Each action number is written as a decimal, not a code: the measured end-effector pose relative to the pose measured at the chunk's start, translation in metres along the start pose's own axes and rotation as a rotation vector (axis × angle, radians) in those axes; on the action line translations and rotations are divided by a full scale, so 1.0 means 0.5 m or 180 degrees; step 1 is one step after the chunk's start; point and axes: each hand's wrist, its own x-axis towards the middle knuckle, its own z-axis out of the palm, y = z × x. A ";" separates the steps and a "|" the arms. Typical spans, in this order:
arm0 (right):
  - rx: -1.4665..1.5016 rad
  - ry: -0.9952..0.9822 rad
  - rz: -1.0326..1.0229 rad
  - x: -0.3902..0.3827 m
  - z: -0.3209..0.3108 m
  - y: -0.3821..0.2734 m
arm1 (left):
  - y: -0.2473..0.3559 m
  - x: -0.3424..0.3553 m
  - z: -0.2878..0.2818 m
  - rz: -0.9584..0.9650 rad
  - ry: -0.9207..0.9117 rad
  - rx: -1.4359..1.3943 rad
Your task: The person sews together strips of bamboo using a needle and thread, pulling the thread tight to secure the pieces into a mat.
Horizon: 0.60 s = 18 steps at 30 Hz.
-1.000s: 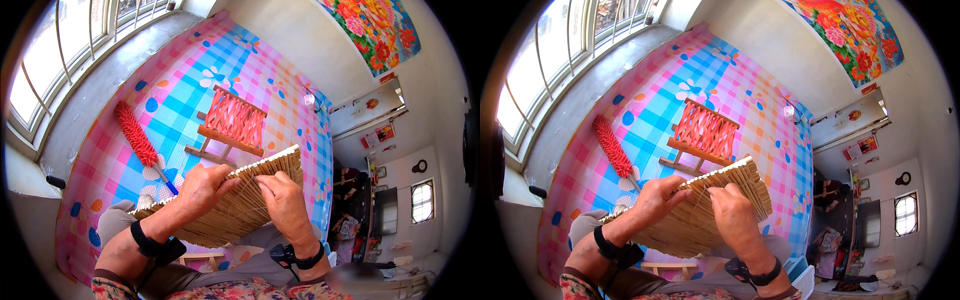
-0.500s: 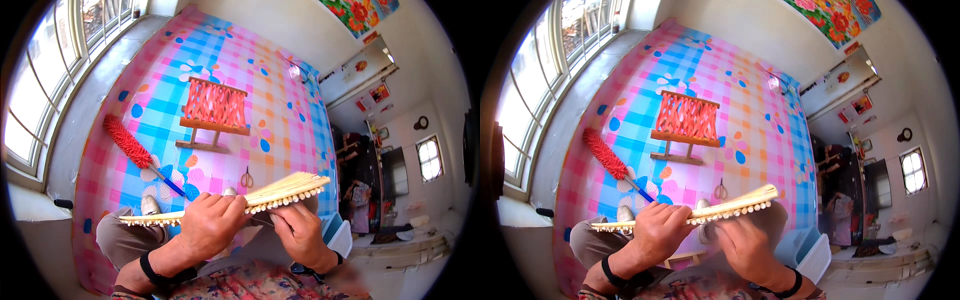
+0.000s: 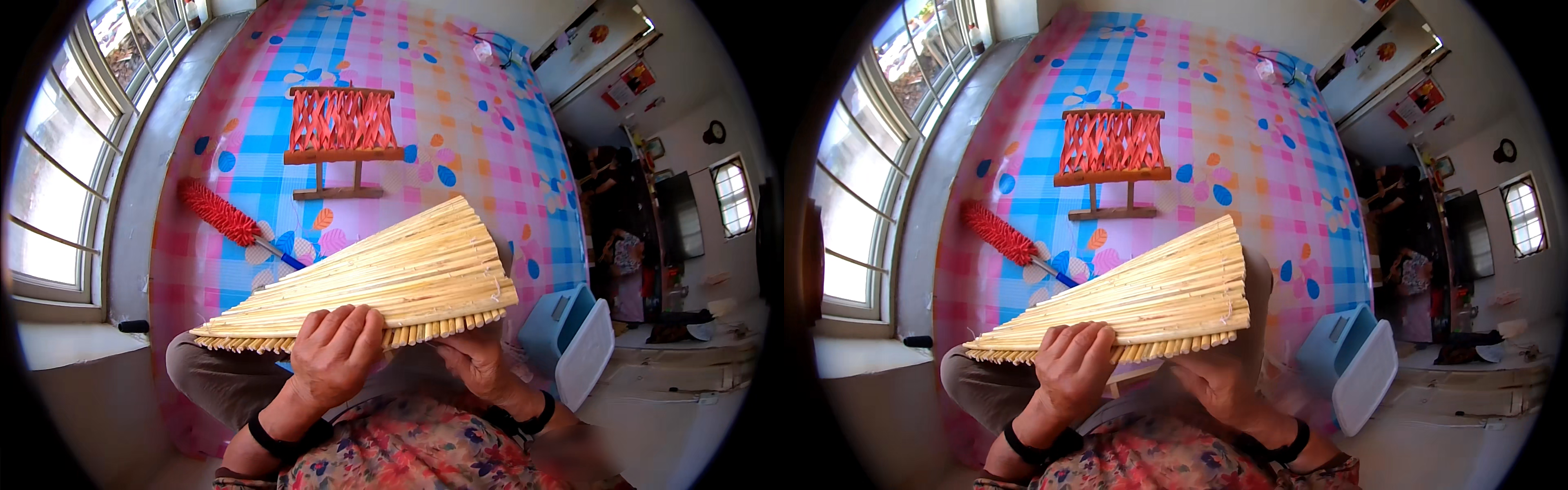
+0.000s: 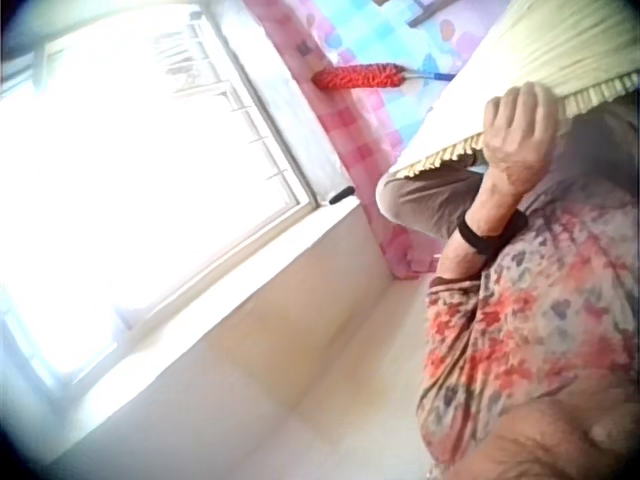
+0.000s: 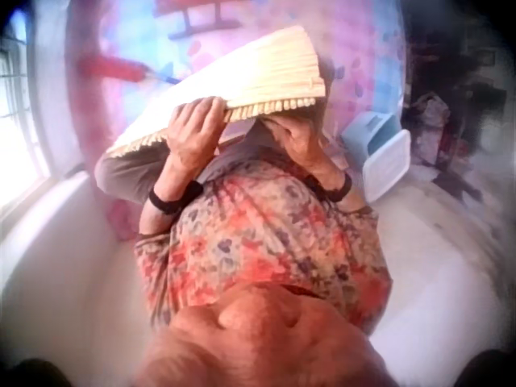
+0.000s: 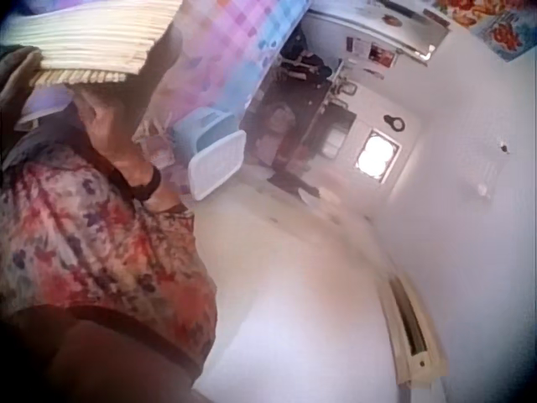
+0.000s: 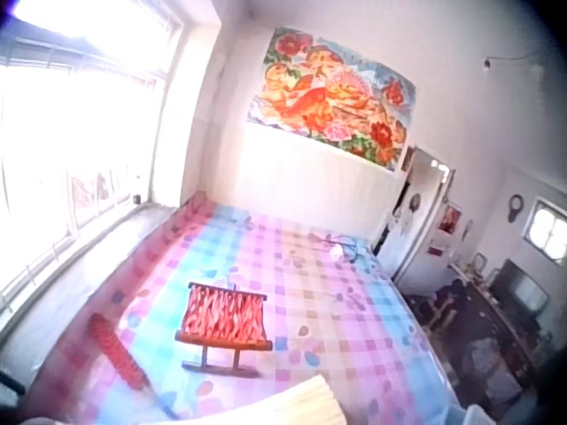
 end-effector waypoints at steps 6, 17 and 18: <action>0.0747 -0.0415 0.0267 -0.001 0.015 0.047 | -0.001 -0.013 0.003 -0.0113 -0.0161 0.0062; 0.0923 -0.0658 0.0556 0.002 -0.009 0.058 | 0.000 0.004 0.031 -0.0141 -0.0420 0.0125; 0.0840 -0.0644 0.0507 0.003 -0.011 0.059 | 0.001 0.009 0.027 -0.0145 -0.0497 0.0058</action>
